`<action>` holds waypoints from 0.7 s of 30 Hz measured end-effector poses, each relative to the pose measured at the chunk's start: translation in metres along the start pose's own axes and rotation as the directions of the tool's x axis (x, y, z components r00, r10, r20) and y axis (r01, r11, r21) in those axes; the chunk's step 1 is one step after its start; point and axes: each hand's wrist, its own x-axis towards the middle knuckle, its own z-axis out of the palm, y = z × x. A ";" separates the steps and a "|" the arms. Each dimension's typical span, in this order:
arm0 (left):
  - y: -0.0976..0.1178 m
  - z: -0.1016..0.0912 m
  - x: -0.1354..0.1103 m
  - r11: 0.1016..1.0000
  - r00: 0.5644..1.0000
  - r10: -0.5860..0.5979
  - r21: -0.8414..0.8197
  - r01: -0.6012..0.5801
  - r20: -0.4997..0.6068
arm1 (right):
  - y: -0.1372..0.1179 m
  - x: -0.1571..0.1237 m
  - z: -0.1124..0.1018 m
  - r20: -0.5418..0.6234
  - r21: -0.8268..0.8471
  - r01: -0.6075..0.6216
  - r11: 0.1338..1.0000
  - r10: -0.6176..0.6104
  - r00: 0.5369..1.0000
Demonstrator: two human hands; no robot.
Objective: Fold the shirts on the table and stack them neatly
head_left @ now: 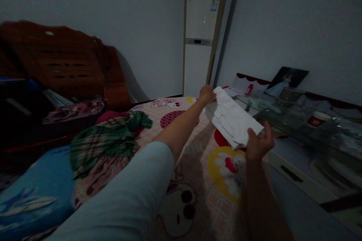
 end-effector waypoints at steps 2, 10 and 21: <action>0.017 0.014 0.012 0.995 0.994 0.094 0.025 -0.093 -0.049 | 0.002 0.004 -0.003 -0.063 0.011 0.012 1.000 -0.011 0.998; 0.049 0.080 0.028 0.953 0.947 0.303 -0.031 -0.301 0.105 | 0.019 0.011 -0.014 -0.178 -0.107 -0.106 0.989 0.086 0.980; 0.004 0.143 -0.022 0.912 0.909 0.384 -0.219 -0.347 0.161 | 0.047 0.019 -0.037 -0.068 -0.542 0.045 0.839 -0.098 0.993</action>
